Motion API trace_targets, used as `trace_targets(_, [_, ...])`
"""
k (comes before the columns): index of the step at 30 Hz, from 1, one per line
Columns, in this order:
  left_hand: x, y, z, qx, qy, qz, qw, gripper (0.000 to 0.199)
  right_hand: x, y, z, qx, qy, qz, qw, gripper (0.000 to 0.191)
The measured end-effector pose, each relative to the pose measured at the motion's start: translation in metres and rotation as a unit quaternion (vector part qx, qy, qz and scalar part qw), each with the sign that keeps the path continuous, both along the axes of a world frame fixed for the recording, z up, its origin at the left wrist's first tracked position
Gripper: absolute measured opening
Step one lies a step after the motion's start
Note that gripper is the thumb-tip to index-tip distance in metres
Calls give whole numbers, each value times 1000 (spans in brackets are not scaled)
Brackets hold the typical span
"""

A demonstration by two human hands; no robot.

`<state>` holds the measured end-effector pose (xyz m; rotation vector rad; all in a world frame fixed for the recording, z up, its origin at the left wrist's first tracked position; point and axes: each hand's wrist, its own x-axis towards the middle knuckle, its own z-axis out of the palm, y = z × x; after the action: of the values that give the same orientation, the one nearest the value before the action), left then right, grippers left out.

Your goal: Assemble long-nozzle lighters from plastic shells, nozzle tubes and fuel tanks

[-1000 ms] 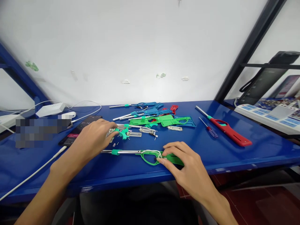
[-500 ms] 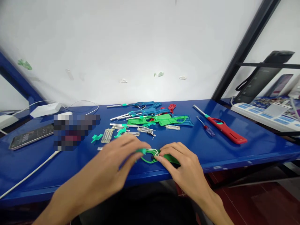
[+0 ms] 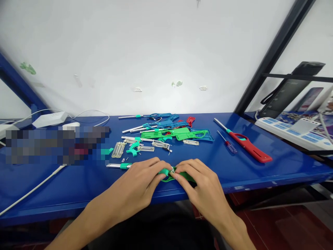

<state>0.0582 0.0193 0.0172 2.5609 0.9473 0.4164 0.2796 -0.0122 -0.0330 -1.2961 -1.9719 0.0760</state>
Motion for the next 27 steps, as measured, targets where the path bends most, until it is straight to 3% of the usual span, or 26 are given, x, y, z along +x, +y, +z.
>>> trace_targets(15, [-3, 0, -3, -16, -46, 22, 999, 28, 2, 3, 2, 58, -97, -20, 993, 18])
trace_targets(22, [-5, 7, -1, -12, -138, 16, 990, 23, 2, 3, -1, 79, -67, -28, 994, 12])
trace_targets(27, [-7, 12, 0, 26, -162, 29, 986, 35, -2, 4, -6, 93, -19, -30, 995, 4])
